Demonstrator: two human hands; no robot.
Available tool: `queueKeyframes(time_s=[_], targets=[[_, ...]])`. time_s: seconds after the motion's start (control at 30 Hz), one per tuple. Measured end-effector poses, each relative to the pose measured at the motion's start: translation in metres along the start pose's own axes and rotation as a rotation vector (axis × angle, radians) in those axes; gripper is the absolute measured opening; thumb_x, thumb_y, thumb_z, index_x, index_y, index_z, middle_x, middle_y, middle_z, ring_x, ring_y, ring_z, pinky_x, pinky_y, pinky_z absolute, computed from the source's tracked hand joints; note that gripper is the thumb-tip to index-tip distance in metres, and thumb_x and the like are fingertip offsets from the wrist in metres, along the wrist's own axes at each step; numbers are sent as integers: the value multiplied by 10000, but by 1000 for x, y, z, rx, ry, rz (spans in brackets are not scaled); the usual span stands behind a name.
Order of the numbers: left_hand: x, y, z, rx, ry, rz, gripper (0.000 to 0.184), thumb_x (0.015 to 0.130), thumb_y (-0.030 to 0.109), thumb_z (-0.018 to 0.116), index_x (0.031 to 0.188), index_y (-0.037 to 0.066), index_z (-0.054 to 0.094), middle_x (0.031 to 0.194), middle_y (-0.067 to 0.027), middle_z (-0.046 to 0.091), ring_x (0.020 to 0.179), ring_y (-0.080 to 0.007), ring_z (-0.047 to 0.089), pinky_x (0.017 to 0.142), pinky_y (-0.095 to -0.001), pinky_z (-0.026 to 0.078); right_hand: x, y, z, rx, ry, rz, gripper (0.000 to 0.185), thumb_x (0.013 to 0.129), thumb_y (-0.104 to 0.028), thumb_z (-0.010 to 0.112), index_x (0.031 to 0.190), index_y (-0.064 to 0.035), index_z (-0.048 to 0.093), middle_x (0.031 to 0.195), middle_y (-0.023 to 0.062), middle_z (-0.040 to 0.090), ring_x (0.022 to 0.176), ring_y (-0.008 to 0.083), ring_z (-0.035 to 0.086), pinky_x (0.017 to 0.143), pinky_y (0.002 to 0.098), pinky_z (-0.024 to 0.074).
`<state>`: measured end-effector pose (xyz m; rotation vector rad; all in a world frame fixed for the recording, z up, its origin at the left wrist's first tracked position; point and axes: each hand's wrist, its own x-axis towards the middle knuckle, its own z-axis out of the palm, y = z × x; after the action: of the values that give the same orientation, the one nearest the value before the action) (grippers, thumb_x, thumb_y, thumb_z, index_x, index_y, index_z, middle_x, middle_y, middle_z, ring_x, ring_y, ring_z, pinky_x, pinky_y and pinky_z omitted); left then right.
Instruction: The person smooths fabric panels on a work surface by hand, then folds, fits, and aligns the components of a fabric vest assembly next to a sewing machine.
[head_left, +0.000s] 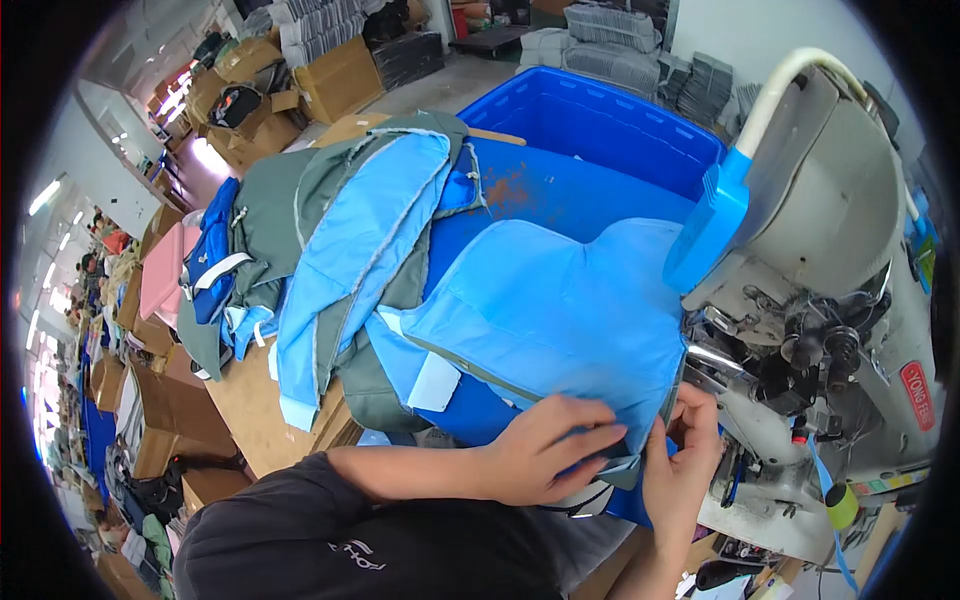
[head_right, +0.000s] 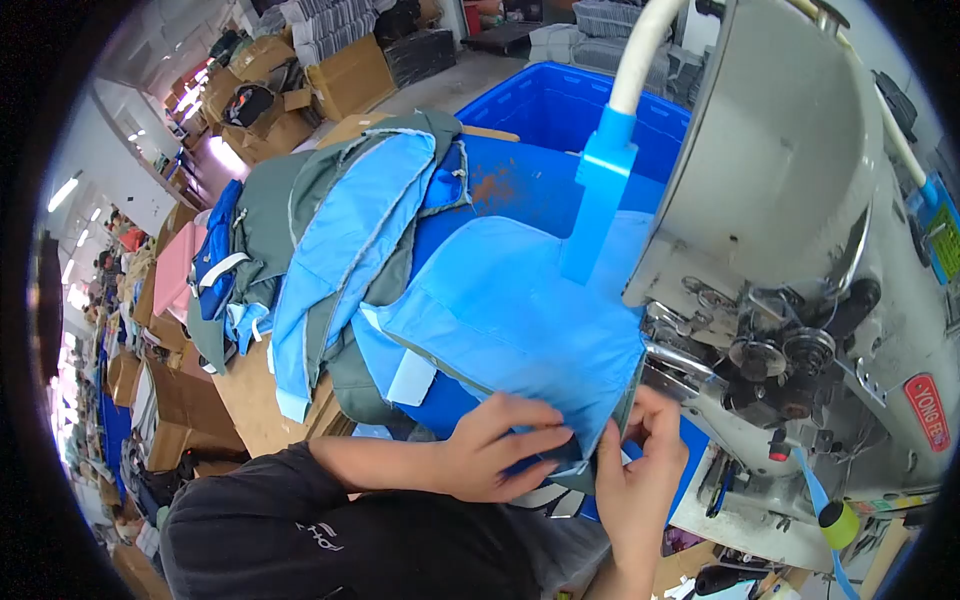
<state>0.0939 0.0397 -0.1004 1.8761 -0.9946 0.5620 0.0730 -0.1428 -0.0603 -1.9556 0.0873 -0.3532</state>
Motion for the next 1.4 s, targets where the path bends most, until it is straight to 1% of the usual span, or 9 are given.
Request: queueKeyframes(time_s=[0.07,0.2,0.4,0.6,0.7,0.8,0.9,1.07,1.4], targets=[[-12,-2,2,164,-66,80,686,725,109,810,1360,5,572,1244,-166,562,1084,-344,602,891,-439,506,-4,3,-1,-2,-3,-41,198,889,86,622,1068,12,582,808,82,632,699,126,590,679,271,501],[-11,-1,4,93,-130,19,899,651,182,845,1451,-13,483,1278,-175,510,1112,-355,556,927,-452,455,-9,8,3,-45,5,-41,116,897,64,636,983,8,583,793,106,632,676,153,597,645,284,489],[7,1,26,210,-84,-47,937,623,25,770,1495,-36,432,1263,-196,497,1108,-365,539,944,-440,449,-7,-3,-6,-66,-82,-48,96,911,43,642,979,7,583,719,106,611,605,166,558,595,283,446],[19,10,-5,-166,-294,-287,857,650,-120,654,1480,28,503,1263,-146,548,1174,-341,558,989,-368,460,-1,8,-16,-53,-101,-63,90,927,9,649,1003,-2,602,726,99,630,597,160,541,585,287,434],[12,12,-6,-239,-211,-338,730,701,-110,651,1416,1,551,1249,-158,570,1137,-327,600,951,-347,483,0,5,-13,-52,-61,-84,106,936,-8,643,1038,-3,617,741,105,652,600,169,557,590,297,439],[8,20,-5,-306,-141,-434,696,643,-197,574,1317,-23,591,1233,-180,586,1142,-383,600,936,-386,503,4,-3,-12,-89,-46,-104,113,935,-6,639,1046,-1,621,754,124,665,606,195,585,597,305,450],[6,16,-3,-305,-97,-409,655,625,-208,538,1255,-40,601,1232,-183,597,1111,-391,619,913,-381,517,6,-11,-11,-156,-36,-108,112,924,-5,646,1035,2,631,769,151,673,622,240,622,615,320,469],[23,13,-12,-270,-115,-279,524,707,-116,642,1222,-21,637,1322,-191,616,1066,-334,642,911,-374,503,8,-4,-14,-185,-73,-126,127,890,12,671,1016,7,650,775,177,674,649,302,654,632,340,490],[40,33,-20,-86,-297,-143,694,547,-128,582,1233,-38,634,1472,-204,529,1007,-349,615,856,-410,489,7,14,-4,87,-114,-74,290,814,128,593,1073,11,652,652,101,584,556,105,463,526,256,365]])
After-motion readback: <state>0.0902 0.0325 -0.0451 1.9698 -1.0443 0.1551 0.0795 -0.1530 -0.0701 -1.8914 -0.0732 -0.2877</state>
